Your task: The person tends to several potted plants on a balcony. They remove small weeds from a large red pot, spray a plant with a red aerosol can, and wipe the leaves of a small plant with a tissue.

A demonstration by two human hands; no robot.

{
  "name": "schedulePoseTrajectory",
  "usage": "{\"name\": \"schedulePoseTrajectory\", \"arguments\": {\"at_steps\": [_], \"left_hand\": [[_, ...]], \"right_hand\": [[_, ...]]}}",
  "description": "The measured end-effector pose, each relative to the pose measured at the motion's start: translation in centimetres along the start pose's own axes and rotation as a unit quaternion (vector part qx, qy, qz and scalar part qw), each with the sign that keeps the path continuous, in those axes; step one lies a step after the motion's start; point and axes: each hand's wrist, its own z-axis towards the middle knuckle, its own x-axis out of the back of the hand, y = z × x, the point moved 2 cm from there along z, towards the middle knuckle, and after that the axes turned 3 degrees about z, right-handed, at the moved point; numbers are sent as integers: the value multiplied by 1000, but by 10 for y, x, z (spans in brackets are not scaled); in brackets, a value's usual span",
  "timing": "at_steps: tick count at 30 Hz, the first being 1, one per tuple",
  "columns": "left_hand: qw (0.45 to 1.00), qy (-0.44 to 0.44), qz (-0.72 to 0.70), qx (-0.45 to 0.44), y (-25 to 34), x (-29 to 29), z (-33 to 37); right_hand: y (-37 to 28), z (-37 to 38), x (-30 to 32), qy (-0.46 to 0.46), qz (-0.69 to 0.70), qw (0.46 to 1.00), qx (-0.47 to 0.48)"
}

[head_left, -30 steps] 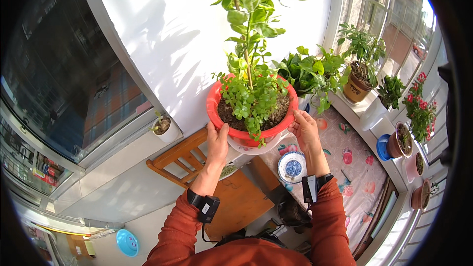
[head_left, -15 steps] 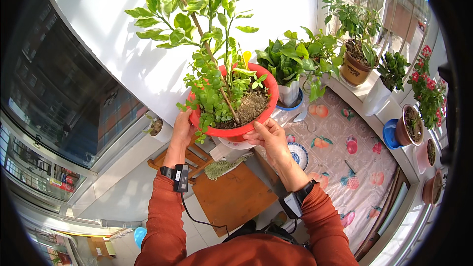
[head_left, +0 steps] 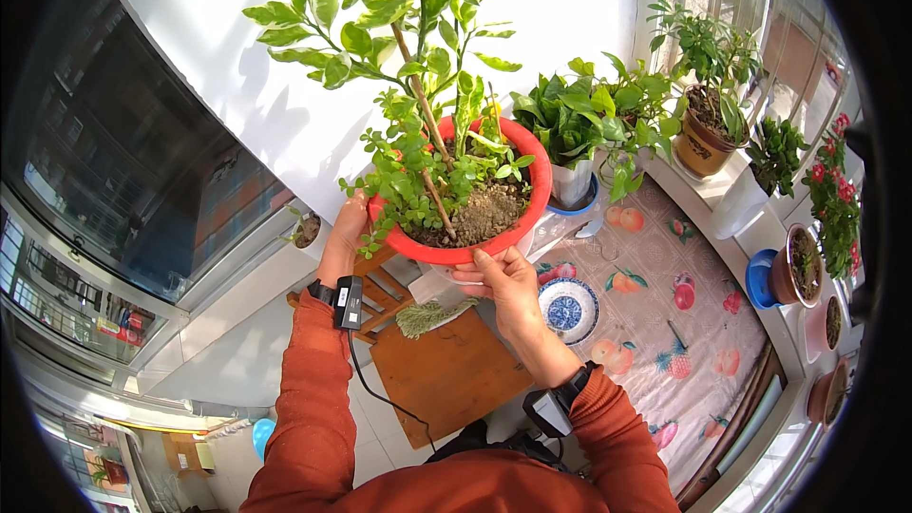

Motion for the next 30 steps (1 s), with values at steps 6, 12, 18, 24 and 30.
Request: {"name": "schedulePoseTrajectory", "arguments": {"at_steps": [6,12,18,24,30], "left_hand": [[998,3,-50,25,15,-22,-32],[986,-9,-167,13,9,-30,-81],[987,-23,-148,59,-43,-34,-151],[982,15,-144,121,-89,-53,-225],[978,0,-127,163,-95,-81,-250]], "right_hand": [[-4,-4,10,1,-38,999,-6],[-6,-13,29,22,-25,999,-11],[-5,-44,80,60,-33,997,-32],[-7,-99,148,160,-20,987,-27],[-14,-149,191,244,18,970,4]]}}
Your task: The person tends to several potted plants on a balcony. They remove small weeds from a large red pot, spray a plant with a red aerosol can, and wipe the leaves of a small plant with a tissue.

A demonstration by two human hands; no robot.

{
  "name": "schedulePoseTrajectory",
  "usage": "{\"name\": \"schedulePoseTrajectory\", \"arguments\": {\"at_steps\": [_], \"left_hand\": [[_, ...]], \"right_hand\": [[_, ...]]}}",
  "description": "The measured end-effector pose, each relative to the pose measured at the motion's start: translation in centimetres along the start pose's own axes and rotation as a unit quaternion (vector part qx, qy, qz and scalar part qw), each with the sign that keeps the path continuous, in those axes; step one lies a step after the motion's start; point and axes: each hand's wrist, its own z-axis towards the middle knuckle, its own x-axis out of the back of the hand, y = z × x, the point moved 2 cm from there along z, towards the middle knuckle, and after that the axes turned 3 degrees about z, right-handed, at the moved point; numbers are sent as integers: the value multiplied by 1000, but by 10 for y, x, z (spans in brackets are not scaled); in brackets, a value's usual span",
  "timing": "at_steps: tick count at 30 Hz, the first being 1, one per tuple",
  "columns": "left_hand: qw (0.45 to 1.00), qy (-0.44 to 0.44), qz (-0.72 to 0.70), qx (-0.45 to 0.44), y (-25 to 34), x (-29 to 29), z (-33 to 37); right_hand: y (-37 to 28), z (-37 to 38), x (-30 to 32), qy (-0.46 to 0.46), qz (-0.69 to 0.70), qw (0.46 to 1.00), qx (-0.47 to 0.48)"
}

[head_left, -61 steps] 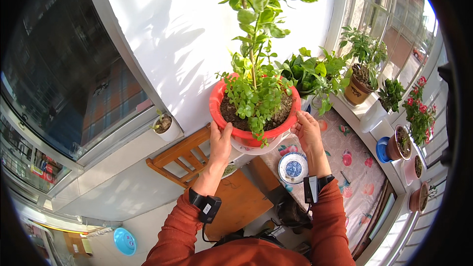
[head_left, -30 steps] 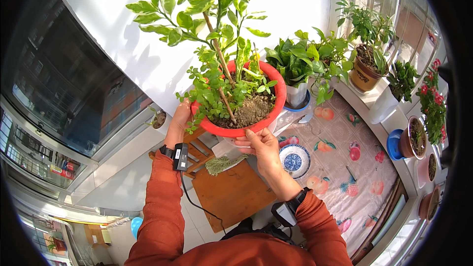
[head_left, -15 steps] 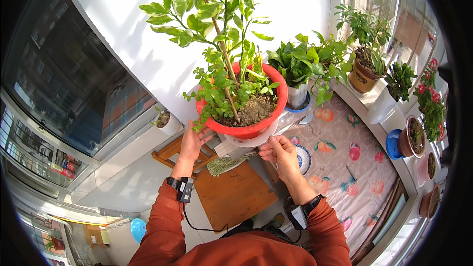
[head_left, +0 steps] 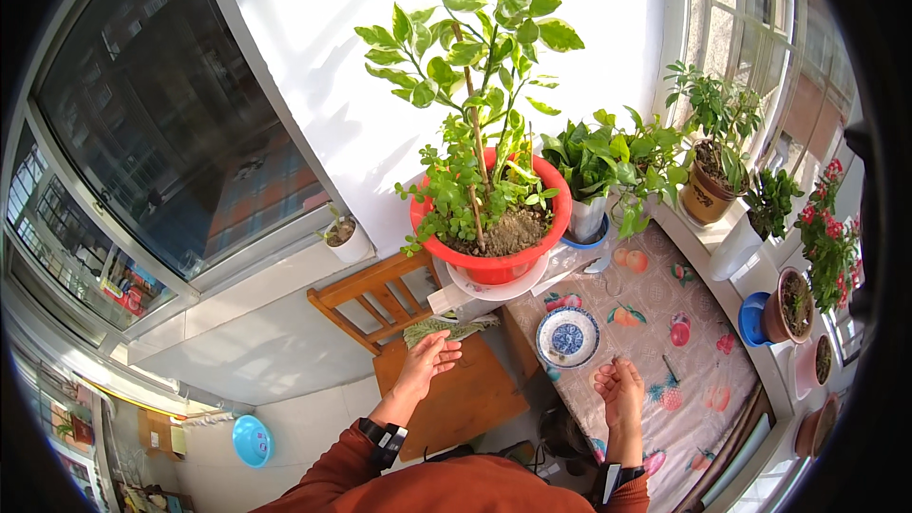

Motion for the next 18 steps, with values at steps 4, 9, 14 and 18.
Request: {"name": "schedulePoseTrajectory", "arguments": {"at_steps": [4,9,14,18], "left_hand": [[999,-31,16,-4,-3,-19,-5],[998,-59,26,27,-16,-36,-16],[996,-61,44,37,-28,-34,-33],[996,-74,30,36,-28,-19,-36]], "right_hand": [[-7,-12,25,33,15,999,11],[-7,-21,48,41,38,998,9],[-2,-29,59,52,20,998,-10],[-3,-44,64,58,27,998,15]]}}
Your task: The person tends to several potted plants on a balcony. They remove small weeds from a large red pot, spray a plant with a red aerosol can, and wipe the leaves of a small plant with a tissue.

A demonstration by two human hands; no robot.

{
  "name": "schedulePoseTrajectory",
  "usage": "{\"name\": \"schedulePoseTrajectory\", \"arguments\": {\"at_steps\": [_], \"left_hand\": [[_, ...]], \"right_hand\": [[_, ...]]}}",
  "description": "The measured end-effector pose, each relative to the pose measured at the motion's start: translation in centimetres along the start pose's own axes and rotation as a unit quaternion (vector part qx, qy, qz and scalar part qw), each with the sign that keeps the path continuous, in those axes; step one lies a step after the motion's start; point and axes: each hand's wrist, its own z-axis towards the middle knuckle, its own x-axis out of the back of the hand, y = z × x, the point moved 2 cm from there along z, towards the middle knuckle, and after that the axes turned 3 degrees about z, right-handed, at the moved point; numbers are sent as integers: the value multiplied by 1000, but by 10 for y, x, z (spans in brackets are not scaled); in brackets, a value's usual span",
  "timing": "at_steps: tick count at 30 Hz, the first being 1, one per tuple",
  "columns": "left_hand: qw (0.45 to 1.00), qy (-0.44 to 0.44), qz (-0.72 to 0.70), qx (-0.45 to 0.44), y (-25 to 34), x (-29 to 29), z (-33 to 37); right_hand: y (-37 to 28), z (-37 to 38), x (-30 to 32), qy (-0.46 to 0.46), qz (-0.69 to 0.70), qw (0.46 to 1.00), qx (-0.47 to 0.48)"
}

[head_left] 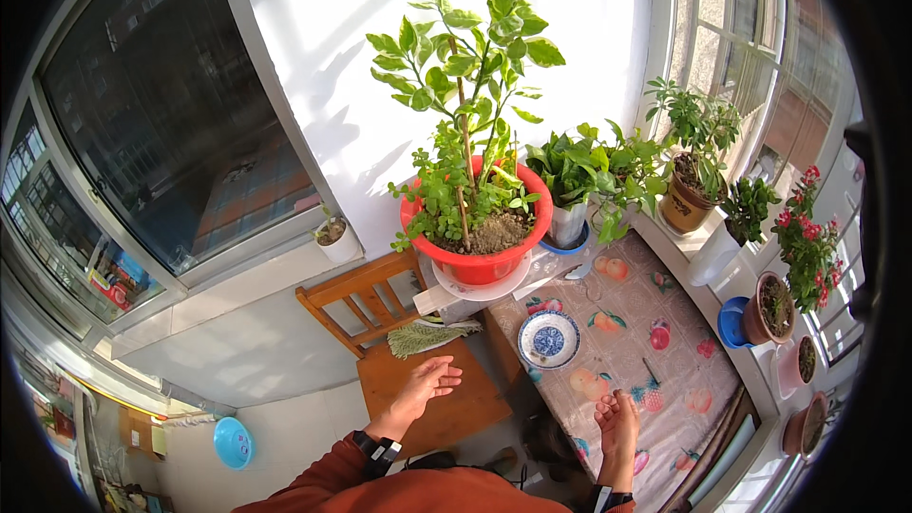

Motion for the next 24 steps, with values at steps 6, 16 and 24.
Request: {"name": "schedulePoseTrajectory", "arguments": {"at_steps": [6,16,24], "left_hand": [[999,-50,10,-1,5,20,8],[997,-55,9,51,-11,114,-14],[992,-96,39,72,-18,119,-19]], "right_hand": [[12,-39,3,56,25,997,41],[73,-120,-34,85,17,995,49],[93,-188,-8,160,33,982,93]]}}
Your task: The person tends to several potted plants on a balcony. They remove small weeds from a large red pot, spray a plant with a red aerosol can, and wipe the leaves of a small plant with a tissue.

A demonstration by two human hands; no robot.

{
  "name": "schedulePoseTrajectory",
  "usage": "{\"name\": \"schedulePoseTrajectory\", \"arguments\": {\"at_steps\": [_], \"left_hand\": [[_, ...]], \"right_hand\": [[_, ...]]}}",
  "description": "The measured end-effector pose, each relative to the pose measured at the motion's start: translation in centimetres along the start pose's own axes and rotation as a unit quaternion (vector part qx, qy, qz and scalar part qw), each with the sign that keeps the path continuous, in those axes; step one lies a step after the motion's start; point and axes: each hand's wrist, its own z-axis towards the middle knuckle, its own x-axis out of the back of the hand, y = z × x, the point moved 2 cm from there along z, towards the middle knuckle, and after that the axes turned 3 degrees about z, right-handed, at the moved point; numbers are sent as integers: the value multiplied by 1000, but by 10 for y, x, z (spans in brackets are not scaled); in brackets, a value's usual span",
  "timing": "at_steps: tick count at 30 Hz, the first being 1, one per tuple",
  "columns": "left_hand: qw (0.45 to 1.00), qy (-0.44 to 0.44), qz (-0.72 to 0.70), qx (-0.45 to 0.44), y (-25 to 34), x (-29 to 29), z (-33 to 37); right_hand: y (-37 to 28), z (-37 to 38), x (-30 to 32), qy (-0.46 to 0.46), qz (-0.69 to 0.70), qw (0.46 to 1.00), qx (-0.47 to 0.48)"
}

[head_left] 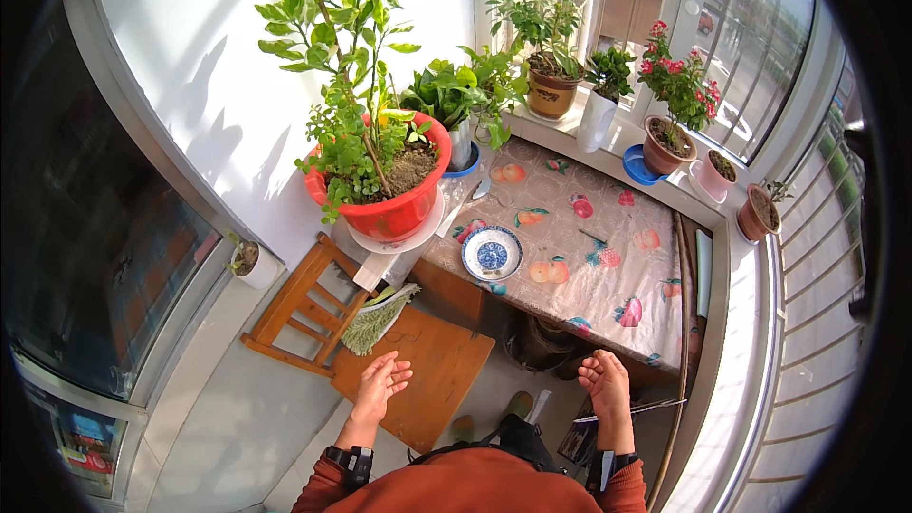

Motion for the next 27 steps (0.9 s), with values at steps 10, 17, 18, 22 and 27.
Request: {"name": "schedulePoseTrajectory", "arguments": {"at_steps": [10,17,18,22,27], "left_hand": [[994,-95,60,1,-18,-82,-2],[975,-188,119,19,-54,-185,-14],[969,-208,131,12,-58,-200,-15],[957,-247,147,24,-65,-246,-22],[957,-241,164,6,-32,-275,-12]], "right_hand": [[-25,-35,75,35,40,998,38],[-48,-58,175,92,89,990,65],[-50,-60,186,101,93,988,65],[-58,-67,220,100,125,983,91],[-70,-72,246,132,148,975,104]]}}
